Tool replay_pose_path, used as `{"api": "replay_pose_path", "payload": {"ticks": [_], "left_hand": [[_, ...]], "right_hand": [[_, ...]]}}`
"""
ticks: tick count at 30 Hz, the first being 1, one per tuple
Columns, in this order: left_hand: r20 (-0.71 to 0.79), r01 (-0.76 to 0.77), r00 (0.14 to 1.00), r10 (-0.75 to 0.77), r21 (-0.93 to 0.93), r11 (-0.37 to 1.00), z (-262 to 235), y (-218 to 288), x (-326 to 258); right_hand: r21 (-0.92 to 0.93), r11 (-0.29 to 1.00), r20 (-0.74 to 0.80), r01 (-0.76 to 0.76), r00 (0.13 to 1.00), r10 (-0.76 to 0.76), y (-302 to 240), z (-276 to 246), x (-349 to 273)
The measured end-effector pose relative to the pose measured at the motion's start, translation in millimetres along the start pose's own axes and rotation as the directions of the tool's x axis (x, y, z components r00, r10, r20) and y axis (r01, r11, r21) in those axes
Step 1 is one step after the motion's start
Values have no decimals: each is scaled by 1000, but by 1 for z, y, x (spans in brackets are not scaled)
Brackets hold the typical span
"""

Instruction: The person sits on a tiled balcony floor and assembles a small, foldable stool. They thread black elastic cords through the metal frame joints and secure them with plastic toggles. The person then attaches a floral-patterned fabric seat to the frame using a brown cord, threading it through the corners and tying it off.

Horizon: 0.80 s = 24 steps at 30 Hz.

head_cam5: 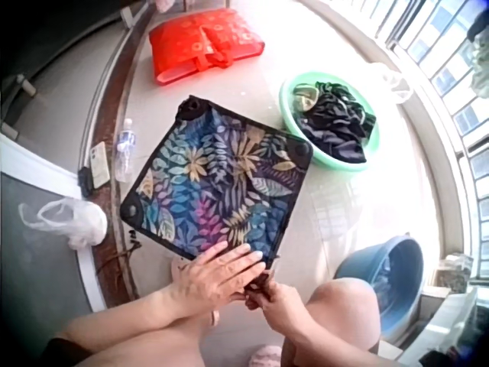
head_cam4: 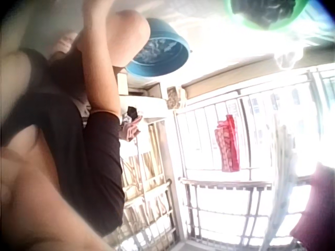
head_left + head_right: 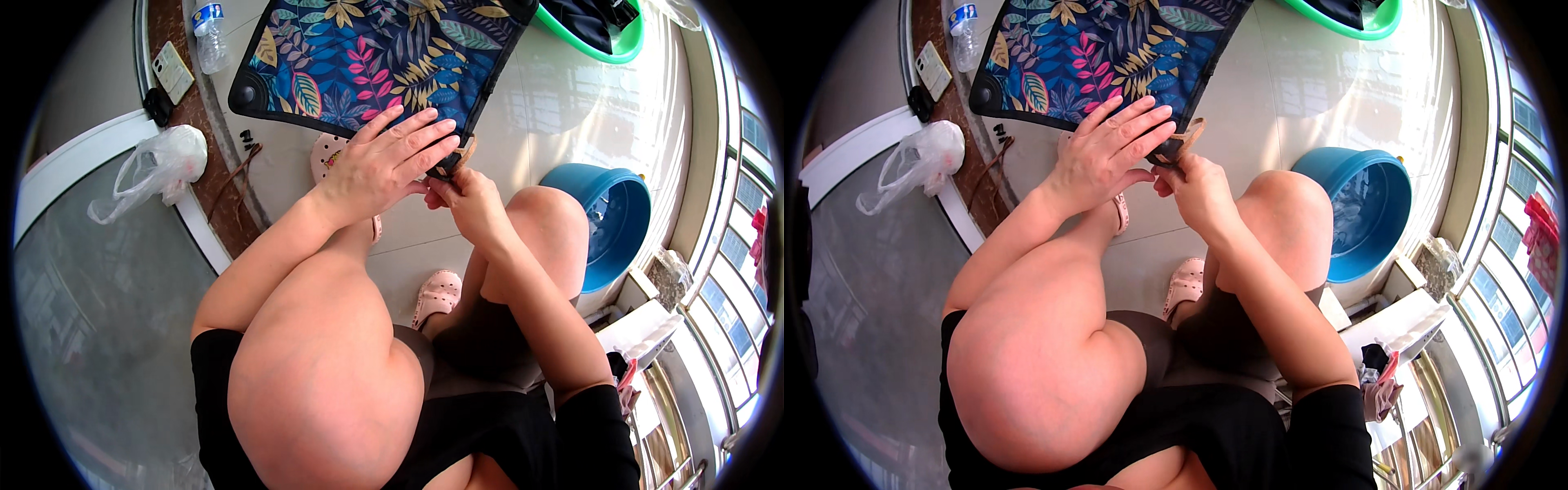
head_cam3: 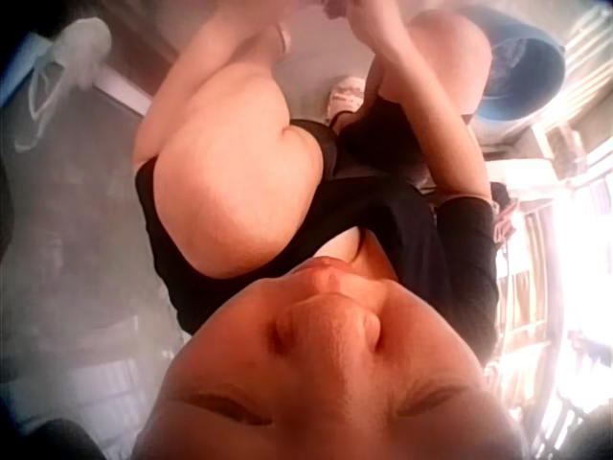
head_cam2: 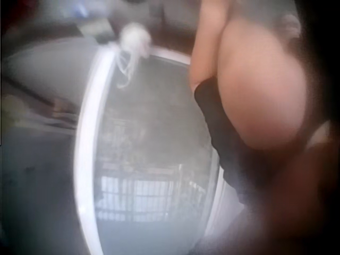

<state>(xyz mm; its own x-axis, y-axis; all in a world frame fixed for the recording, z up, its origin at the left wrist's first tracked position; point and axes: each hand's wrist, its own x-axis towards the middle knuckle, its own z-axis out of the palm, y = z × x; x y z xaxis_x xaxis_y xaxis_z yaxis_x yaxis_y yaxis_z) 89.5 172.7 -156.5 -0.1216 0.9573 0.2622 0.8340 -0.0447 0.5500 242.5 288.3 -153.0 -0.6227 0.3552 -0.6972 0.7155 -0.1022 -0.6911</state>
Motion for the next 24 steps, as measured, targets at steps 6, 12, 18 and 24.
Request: {"api": "replay_pose_path", "payload": {"ticks": [6, 12, 18, 24], "left_hand": [[-15, -38, 999, 39, 52, 998, -4, 0, 1], [260, 77, 965, -30, -172, 982, -17, -9, -36], [452, 488, 682, -575, -867, -103, 8, 5, -18], [451, 568, 623, -639, -822, -27, 4, 0, 0]], "right_hand": [[-162, 969, 38, -187, 980, 195, -11, 0, 18], [-41, 986, 163, -159, 973, 164, 29, 2, 43], [-372, 925, 83, -79, 990, 118, 27, 15, 57], [-172, 985, 350, -30, 932, 89, 50, 20, 65]]}}
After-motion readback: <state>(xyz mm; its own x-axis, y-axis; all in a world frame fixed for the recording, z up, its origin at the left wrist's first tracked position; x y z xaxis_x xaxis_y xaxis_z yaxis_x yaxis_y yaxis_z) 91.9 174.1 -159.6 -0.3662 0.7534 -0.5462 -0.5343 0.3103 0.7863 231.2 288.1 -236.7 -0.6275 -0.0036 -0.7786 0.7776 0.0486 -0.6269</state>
